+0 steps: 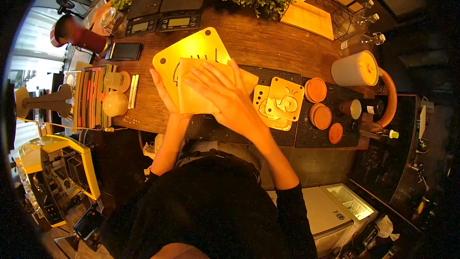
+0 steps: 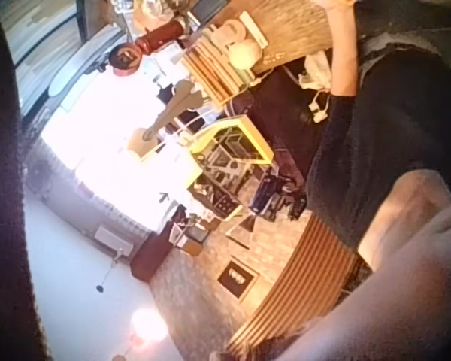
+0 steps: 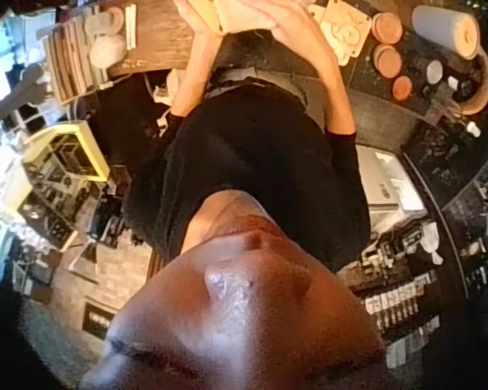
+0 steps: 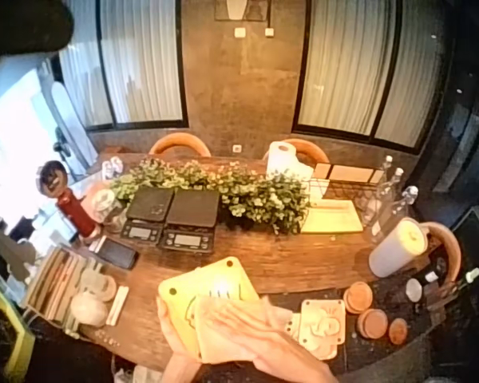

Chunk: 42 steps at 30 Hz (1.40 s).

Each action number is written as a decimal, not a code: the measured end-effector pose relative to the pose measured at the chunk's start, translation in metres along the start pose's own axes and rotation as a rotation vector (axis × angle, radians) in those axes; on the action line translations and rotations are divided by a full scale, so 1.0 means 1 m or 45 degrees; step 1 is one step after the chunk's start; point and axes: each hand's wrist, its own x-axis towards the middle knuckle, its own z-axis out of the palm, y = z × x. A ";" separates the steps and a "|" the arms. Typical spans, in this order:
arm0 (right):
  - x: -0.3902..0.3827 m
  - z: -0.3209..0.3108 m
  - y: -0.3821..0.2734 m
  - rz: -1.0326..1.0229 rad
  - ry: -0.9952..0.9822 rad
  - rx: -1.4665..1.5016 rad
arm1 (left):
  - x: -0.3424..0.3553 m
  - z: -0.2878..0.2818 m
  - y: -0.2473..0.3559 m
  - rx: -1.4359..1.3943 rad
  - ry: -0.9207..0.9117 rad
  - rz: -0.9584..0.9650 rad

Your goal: The recorder wipes down decorative yellow coasters with a cloth on a wooden counter.

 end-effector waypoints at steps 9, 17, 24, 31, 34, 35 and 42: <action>0.014 0.010 0.019 0.123 0.560 0.433 | -0.007 0.017 0.000 0.311 0.389 0.059; 0.046 0.005 0.009 -0.063 0.340 0.083 | -0.003 0.029 -0.004 0.333 0.389 -0.071; 0.038 0.023 0.000 -0.196 0.099 0.338 | -0.006 0.005 0.003 0.535 0.336 -0.085; 0.008 0.019 -0.001 -0.379 -0.184 0.441 | 0.003 0.033 0.009 -0.005 0.180 -0.200; -0.005 0.008 -0.007 -0.387 -0.217 0.475 | 0.007 0.041 0.006 -0.116 0.349 -0.124; -0.008 0.005 -0.007 -0.396 -0.236 0.499 | 0.009 0.041 0.007 -0.008 0.330 -0.115; -0.017 -0.035 0.006 -0.213 -0.141 0.783 | 0.014 0.030 0.023 0.257 0.278 -0.022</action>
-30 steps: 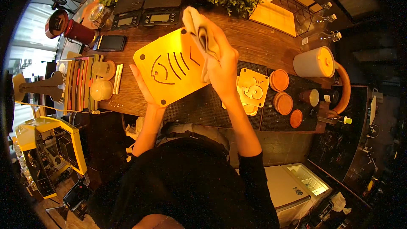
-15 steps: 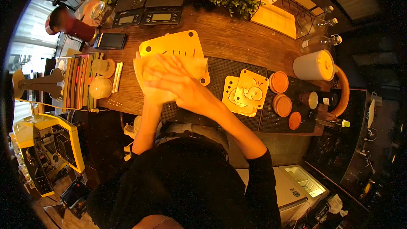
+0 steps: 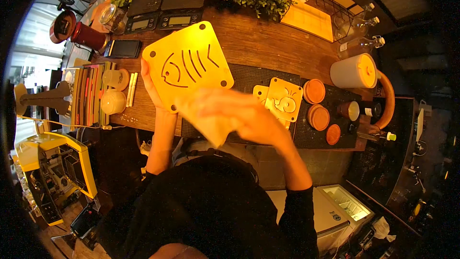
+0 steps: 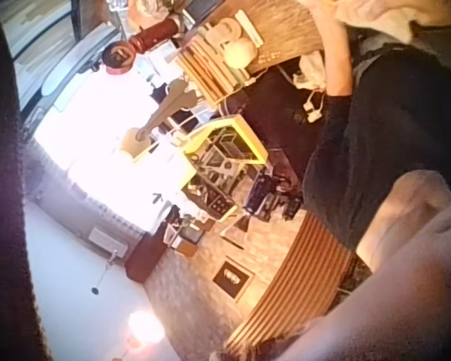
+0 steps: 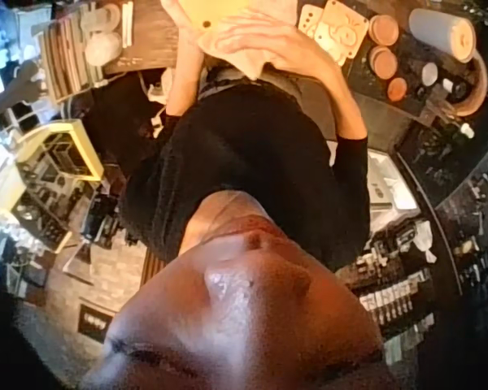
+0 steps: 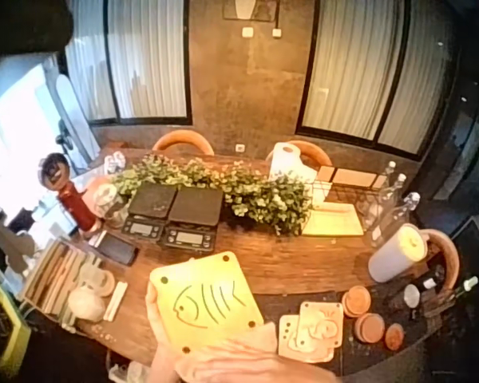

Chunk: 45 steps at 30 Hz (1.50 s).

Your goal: The recorder wipes down decorative yellow coasters with a cloth on a wooden counter.

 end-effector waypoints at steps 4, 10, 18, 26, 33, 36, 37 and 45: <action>0.023 -0.028 -0.005 0.032 0.458 -0.132 | -0.001 0.003 -0.006 -0.029 0.002 -0.044; 0.059 -0.005 0.035 -0.068 0.264 -0.724 | -0.002 -0.015 -0.010 -0.131 -0.139 -0.064; 0.032 0.010 0.018 -0.035 0.098 -0.705 | -0.004 0.014 -0.002 -0.137 -0.049 0.125; 0.009 0.012 -0.016 0.061 0.055 -0.692 | -0.005 0.025 -0.003 -0.257 -0.130 0.143; 0.025 0.063 -0.002 0.121 0.595 -0.642 | 0.004 0.027 -0.007 -0.056 -0.073 0.427; 0.027 0.078 -0.004 0.053 0.494 -0.463 | 0.006 0.024 -0.005 -0.049 -0.075 0.534; 0.027 0.081 -0.002 -0.012 0.422 -0.399 | 0.005 0.024 -0.002 -0.046 -0.073 0.539; -0.003 0.059 0.010 0.087 0.264 1.123 | 0.007 -0.002 0.020 -0.026 -0.070 0.446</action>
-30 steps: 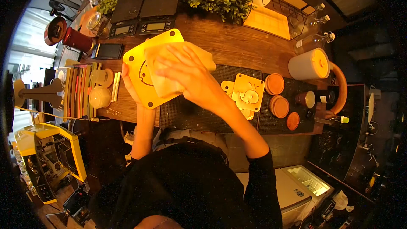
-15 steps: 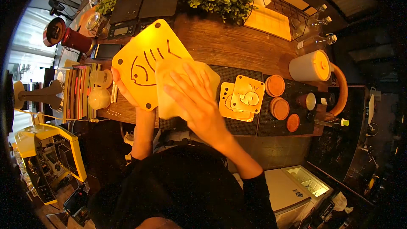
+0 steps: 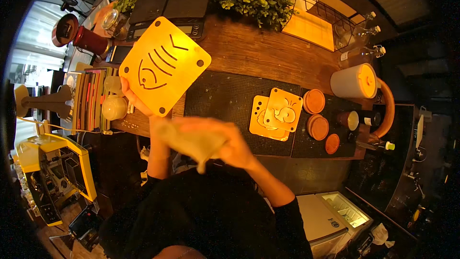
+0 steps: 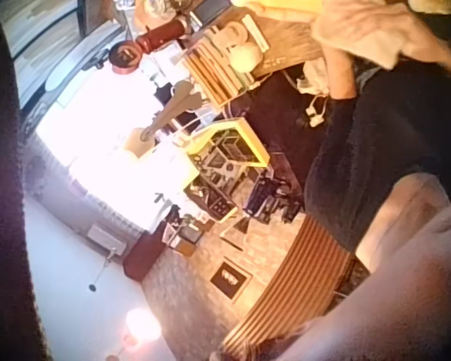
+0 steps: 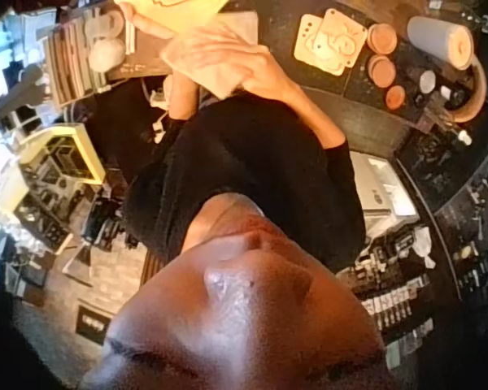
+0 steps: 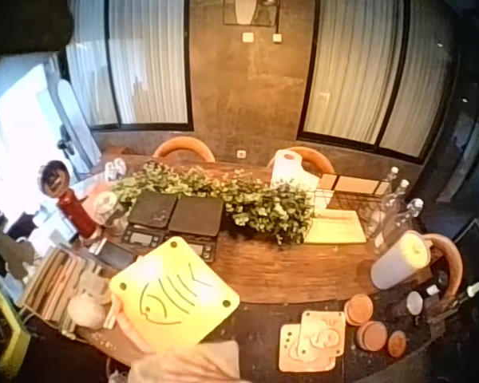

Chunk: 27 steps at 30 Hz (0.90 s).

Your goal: The recorder wipes down decorative yellow coasters with a cloth on a wooden counter.

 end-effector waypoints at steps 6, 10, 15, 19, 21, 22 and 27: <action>-0.010 -0.040 -0.016 -0.110 1.027 0.631 | -0.006 0.024 -0.004 -0.013 0.108 0.104; 0.014 -0.046 0.000 -0.221 0.947 0.663 | -0.012 0.036 -0.030 0.061 -0.038 0.126; 0.037 -0.025 0.019 -0.034 0.803 0.445 | -0.026 0.020 -0.048 0.221 -0.014 0.154; 0.035 -0.020 0.025 0.039 0.814 0.665 | -0.031 0.012 -0.060 0.377 0.133 0.177; 0.032 -0.013 0.025 0.014 0.856 0.602 | -0.030 0.009 -0.058 0.405 0.139 0.117; 0.031 -0.009 0.025 -0.009 0.900 0.541 | -0.029 0.008 -0.056 0.436 0.149 0.056; 0.030 -0.010 0.014 0.375 1.215 -0.145 | -0.010 -0.024 -0.062 1.094 0.410 -0.183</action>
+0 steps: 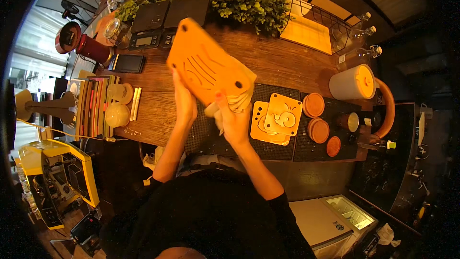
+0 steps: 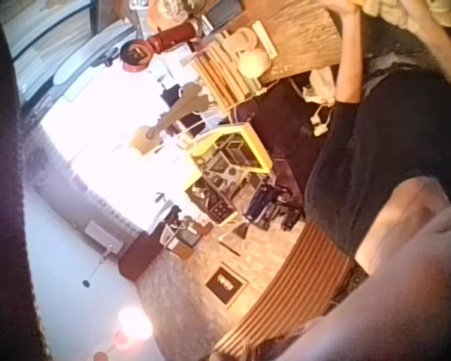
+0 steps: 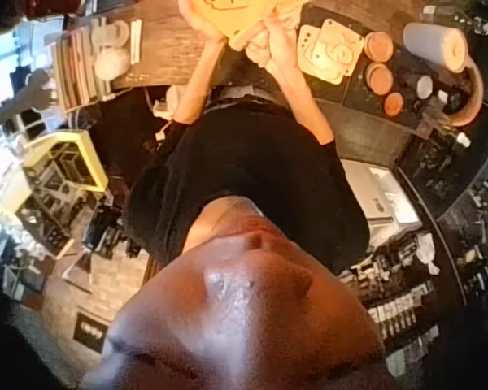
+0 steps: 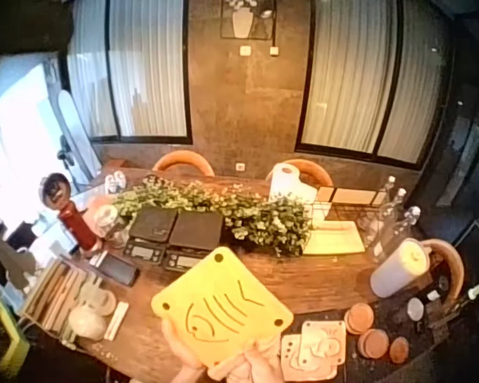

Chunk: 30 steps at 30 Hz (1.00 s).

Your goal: The recorder wipes down decorative yellow coasters with a cloth on a wooden counter.

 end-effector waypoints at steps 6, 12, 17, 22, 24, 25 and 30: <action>0.034 -0.021 -0.018 -1.761 -0.158 -1.020 | -0.034 0.002 0.037 -0.703 -0.497 -0.391; 0.017 -0.016 -0.028 -1.899 -0.494 -1.711 | -0.037 -0.006 0.046 -0.872 -0.516 -0.107; 0.019 -0.033 -0.039 -1.884 -0.372 -1.862 | -0.044 -0.007 0.048 -0.940 -0.358 -0.020; 0.028 -0.050 -0.044 -1.799 -0.311 -1.737 | -0.042 -0.007 0.045 -0.955 -0.418 -0.085; 0.030 -0.054 -0.040 -1.798 -0.279 -1.686 | -0.042 -0.007 0.044 -0.969 -0.432 -0.129; 0.029 -0.054 -0.037 -1.703 -0.251 -1.549 | -0.042 -0.007 0.044 -0.975 -0.442 -0.151; 0.041 -0.089 -0.007 -1.009 -0.112 -1.011 | -0.029 -0.015 0.027 -0.945 -0.407 -0.270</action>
